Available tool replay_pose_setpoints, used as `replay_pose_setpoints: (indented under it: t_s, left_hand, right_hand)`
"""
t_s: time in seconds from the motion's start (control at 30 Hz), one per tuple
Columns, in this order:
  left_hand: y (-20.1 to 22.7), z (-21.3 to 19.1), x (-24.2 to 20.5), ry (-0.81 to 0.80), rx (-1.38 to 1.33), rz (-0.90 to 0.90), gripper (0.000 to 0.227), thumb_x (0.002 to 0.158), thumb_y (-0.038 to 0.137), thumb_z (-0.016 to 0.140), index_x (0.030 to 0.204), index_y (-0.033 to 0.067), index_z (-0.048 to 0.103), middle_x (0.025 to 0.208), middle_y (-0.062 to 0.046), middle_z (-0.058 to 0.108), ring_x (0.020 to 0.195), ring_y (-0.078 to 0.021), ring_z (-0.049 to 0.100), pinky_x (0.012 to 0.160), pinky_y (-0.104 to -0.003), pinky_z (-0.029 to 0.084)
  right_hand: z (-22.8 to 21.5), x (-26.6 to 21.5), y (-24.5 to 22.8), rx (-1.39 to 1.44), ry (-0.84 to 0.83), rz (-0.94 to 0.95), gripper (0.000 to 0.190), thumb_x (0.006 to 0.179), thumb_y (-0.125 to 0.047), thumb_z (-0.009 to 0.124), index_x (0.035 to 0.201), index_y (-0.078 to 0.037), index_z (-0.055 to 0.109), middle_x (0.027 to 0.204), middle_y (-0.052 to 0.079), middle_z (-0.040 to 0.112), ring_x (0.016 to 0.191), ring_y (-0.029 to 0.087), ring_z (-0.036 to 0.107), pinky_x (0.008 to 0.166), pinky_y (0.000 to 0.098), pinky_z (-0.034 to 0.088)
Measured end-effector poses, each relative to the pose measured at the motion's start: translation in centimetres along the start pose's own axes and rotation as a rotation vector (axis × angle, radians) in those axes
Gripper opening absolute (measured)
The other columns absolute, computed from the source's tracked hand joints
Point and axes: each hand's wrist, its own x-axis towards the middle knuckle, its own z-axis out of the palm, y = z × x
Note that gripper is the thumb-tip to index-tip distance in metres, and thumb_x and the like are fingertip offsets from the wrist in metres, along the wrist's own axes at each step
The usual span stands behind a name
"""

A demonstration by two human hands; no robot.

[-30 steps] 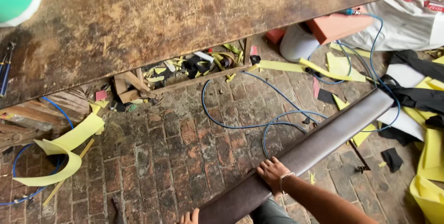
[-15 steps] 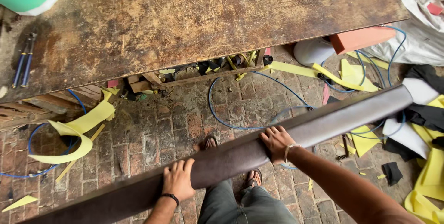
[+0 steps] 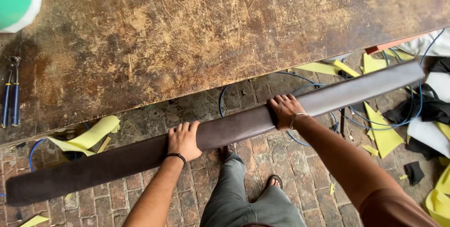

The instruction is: The person staples brown fabric onto a rectangular cushion using a pneumatic staple gun. They pull the fabric taut, staple along the edges, and flip the cushion to continue securing the fabric on all sides.

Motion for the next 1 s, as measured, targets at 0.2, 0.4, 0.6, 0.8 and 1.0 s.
replay_pose_setpoints:
  t_s: [0.2,0.4,0.6,0.8,1.0]
  left_hand:
    - [-1.8,1.0,1.4,-0.031,0.114,0.060,0.091,0.063,0.019,0.084,0.145,0.0213,0.042,0.125,-0.013,0.054,0.123,-0.0335,0.051,0.108,-0.060,0.035]
    - [-3.2,1.9,3.4,-0.049,0.139,0.054,0.085,0.067,0.020,0.079,0.144,0.0232,0.045,0.125,-0.011,0.054,0.123,-0.0330,0.052,0.104,-0.057,0.039]
    - [-2.7,1.3,3.9,-0.045,0.127,0.050,0.089,0.062,0.017,0.080,0.144,0.0245,0.044,0.121,-0.011,0.054,0.120,-0.0325,0.052,0.103,-0.059,0.037]
    - [-4.3,-1.4,9.9,-0.197,0.107,-0.062,0.101,0.062,0.023,0.087,0.148,0.0266,0.036,0.151,-0.016,0.040,0.139,-0.0349,0.039,0.116,-0.061,0.028]
    - [-5.9,-0.5,11.4,-0.142,0.090,-0.151,0.112,0.062,0.020,0.086,0.156,0.0238,0.025,0.160,-0.021,0.026,0.147,-0.0414,0.025,0.118,-0.056,0.020]
  right_hand:
    - [0.7,-0.9,-3.5,0.024,0.047,0.042,0.071,0.081,-0.034,0.071,0.144,-0.016,0.042,0.128,0.012,0.053,0.127,0.029,0.051,0.115,0.0475,0.036]
    - [1.7,0.8,-3.4,0.073,0.052,0.006,0.072,0.080,-0.030,0.071,0.144,-0.014,0.042,0.128,0.014,0.053,0.127,0.029,0.051,0.113,0.0491,0.036]
    - [-0.4,1.7,-1.8,0.057,-0.055,-0.027,0.086,0.075,-0.036,0.079,0.148,-0.016,0.038,0.132,0.011,0.051,0.132,0.028,0.048,0.115,0.0470,0.035]
    - [-5.1,6.8,0.2,0.039,-0.083,-0.010,0.103,0.075,-0.048,0.086,0.153,-0.014,0.028,0.150,0.016,0.037,0.142,0.033,0.035,0.119,0.0548,0.024]
    - [-8.4,8.9,-2.2,0.124,-0.202,0.022,0.111,0.075,-0.052,0.086,0.162,-0.023,0.022,0.161,0.014,0.034,0.151,0.031,0.032,0.127,0.0546,0.019]
